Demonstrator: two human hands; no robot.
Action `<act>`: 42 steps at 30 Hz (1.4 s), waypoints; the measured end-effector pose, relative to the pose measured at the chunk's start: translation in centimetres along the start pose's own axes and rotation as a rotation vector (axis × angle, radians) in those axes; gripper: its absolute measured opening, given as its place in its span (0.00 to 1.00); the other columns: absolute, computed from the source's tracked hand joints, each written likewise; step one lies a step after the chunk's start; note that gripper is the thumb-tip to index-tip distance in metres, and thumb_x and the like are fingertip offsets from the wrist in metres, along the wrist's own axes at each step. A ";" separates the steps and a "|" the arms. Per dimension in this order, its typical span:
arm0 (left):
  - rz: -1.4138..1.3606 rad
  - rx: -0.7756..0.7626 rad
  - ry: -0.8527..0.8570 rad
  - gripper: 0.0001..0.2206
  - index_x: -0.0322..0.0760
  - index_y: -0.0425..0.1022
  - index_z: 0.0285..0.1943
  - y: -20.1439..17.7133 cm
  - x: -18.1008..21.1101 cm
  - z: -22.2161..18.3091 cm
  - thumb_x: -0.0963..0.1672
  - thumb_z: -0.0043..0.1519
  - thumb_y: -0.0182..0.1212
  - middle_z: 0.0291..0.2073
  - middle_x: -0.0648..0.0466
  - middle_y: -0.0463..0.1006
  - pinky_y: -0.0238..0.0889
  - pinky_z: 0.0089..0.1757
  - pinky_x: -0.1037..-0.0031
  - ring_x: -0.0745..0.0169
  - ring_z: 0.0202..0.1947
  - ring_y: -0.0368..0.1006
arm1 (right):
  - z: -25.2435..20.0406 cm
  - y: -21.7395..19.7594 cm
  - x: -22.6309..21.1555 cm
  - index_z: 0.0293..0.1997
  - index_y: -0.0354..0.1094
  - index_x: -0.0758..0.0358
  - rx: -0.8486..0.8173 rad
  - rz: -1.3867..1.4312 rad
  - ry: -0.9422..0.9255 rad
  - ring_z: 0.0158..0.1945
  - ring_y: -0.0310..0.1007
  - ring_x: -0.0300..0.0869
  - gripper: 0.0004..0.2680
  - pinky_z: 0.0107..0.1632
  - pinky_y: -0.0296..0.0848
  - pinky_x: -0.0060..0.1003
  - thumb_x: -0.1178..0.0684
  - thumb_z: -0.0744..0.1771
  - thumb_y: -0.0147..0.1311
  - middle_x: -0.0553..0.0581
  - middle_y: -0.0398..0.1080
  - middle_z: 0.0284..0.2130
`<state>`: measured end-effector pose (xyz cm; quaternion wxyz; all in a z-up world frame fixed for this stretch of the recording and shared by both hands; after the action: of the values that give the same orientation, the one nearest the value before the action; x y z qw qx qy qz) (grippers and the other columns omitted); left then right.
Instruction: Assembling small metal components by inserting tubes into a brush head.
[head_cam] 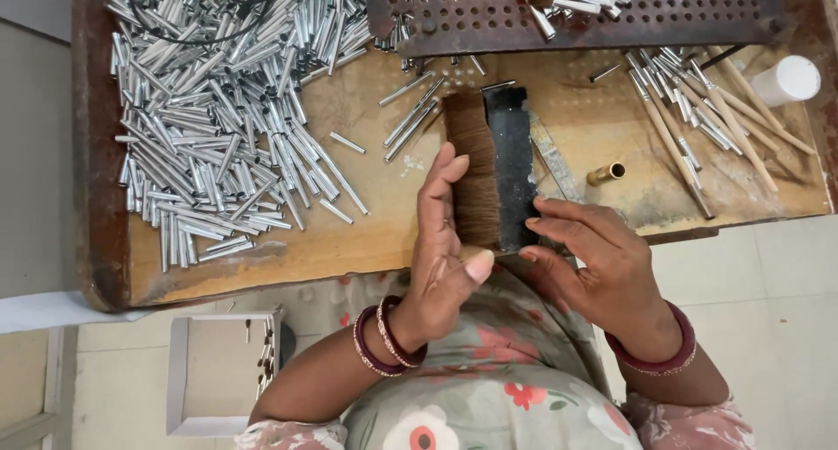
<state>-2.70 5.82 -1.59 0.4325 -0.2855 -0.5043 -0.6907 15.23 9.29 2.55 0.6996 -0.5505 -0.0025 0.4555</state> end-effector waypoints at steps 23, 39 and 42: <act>1.234 -0.040 0.085 0.15 0.43 0.77 0.47 -2.4 2.5 0.9 0.44 0.51 0.68 0.76 0.37 0.54 0.23 0.69 0.33 0.33 0.78 0.43 | 0.3 6.8 -0.7 0.39 0.69 0.58 0.077 -0.546 -0.283 0.77 0.46 0.52 0.05 0.77 0.33 0.58 0.53 0.72 0.54 0.62 0.58 0.72; 0.842 0.055 0.295 0.13 0.32 0.73 0.47 -0.6 6.3 1.1 0.44 0.57 0.62 0.61 0.37 0.70 0.61 0.61 0.53 0.36 0.63 0.66 | -2.2 1.7 -1.1 0.39 0.68 0.62 0.372 -0.396 -0.294 0.73 0.53 0.55 0.10 0.77 0.37 0.59 0.49 0.74 0.45 0.66 0.61 0.64; 0.652 -0.155 -0.005 0.08 0.33 0.74 0.40 0.9 4.3 0.6 0.44 0.64 0.61 0.32 0.46 0.76 0.69 0.36 0.64 0.48 0.33 0.76 | -3.2 1.8 -0.9 0.38 0.68 0.61 0.403 -0.512 -0.380 0.72 0.53 0.55 0.10 0.77 0.37 0.61 0.49 0.74 0.46 0.65 0.62 0.62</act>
<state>-3.89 4.93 2.55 0.6066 -0.4656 -0.3335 -0.5513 15.17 6.16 0.33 0.8722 -0.2887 -0.1801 0.3514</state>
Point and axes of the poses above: each hand's wrist, its own z-axis towards the middle knuckle, its own y-axis out of the palm, x = y × z, the point moved 4 cm from there along z, towards the middle knuckle
